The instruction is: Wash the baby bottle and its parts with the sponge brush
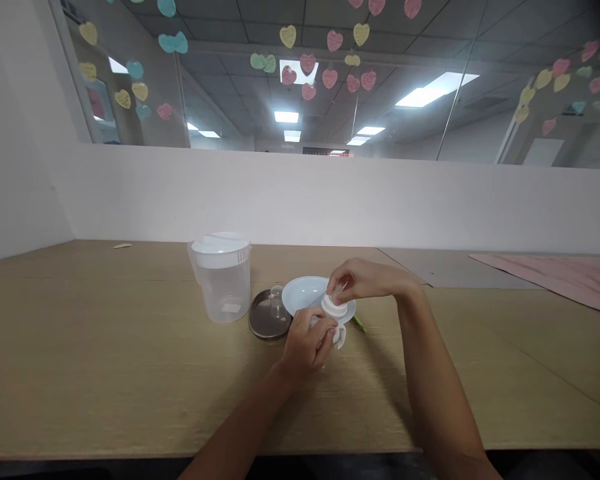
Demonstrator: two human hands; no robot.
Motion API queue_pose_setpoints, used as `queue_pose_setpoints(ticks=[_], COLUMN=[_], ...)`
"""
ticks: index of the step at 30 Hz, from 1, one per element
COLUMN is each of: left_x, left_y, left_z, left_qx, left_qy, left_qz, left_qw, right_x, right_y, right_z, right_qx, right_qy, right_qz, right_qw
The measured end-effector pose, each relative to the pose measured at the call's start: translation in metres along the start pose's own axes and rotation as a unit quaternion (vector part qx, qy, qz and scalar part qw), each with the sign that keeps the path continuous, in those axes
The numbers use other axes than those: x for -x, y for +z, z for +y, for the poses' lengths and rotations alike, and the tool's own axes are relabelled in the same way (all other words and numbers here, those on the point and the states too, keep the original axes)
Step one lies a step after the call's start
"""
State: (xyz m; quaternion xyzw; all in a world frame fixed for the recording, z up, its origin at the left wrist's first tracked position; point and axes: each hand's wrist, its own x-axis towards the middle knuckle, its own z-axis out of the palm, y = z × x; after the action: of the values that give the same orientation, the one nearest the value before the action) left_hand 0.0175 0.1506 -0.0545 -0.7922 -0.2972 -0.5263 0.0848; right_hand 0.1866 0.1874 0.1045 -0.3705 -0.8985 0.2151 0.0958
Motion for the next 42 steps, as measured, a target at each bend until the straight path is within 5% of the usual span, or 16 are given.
queue_pose_setpoints(ticks=[8, 16, 31, 42], left_x=[-0.001, 0.0, 0.0, -0.001], left_y=[-0.003, -0.001, -0.005, -0.005], left_z=[-0.004, -0.011, -0.012, -0.009], left_qx=[0.014, 0.089, 0.14, 0.058], left_qy=[-0.033, -0.027, -0.059, -0.125], left_qz=[0.003, 0.095, 0.017, -0.036], left_qw=[0.999, 0.991, 0.988, 0.99], right_x=[-0.008, -0.012, -0.018, -0.024], right_y=[0.005, 0.014, 0.023, 0.026], right_z=[0.0, -0.014, -0.022, -0.018], right_qx=[0.046, 0.024, 0.067, 0.053], right_qy=[-0.001, 0.013, 0.007, -0.025], right_qz=[0.013, -0.018, -0.026, -0.059], right_qw=[0.999, 0.999, 0.997, 0.997])
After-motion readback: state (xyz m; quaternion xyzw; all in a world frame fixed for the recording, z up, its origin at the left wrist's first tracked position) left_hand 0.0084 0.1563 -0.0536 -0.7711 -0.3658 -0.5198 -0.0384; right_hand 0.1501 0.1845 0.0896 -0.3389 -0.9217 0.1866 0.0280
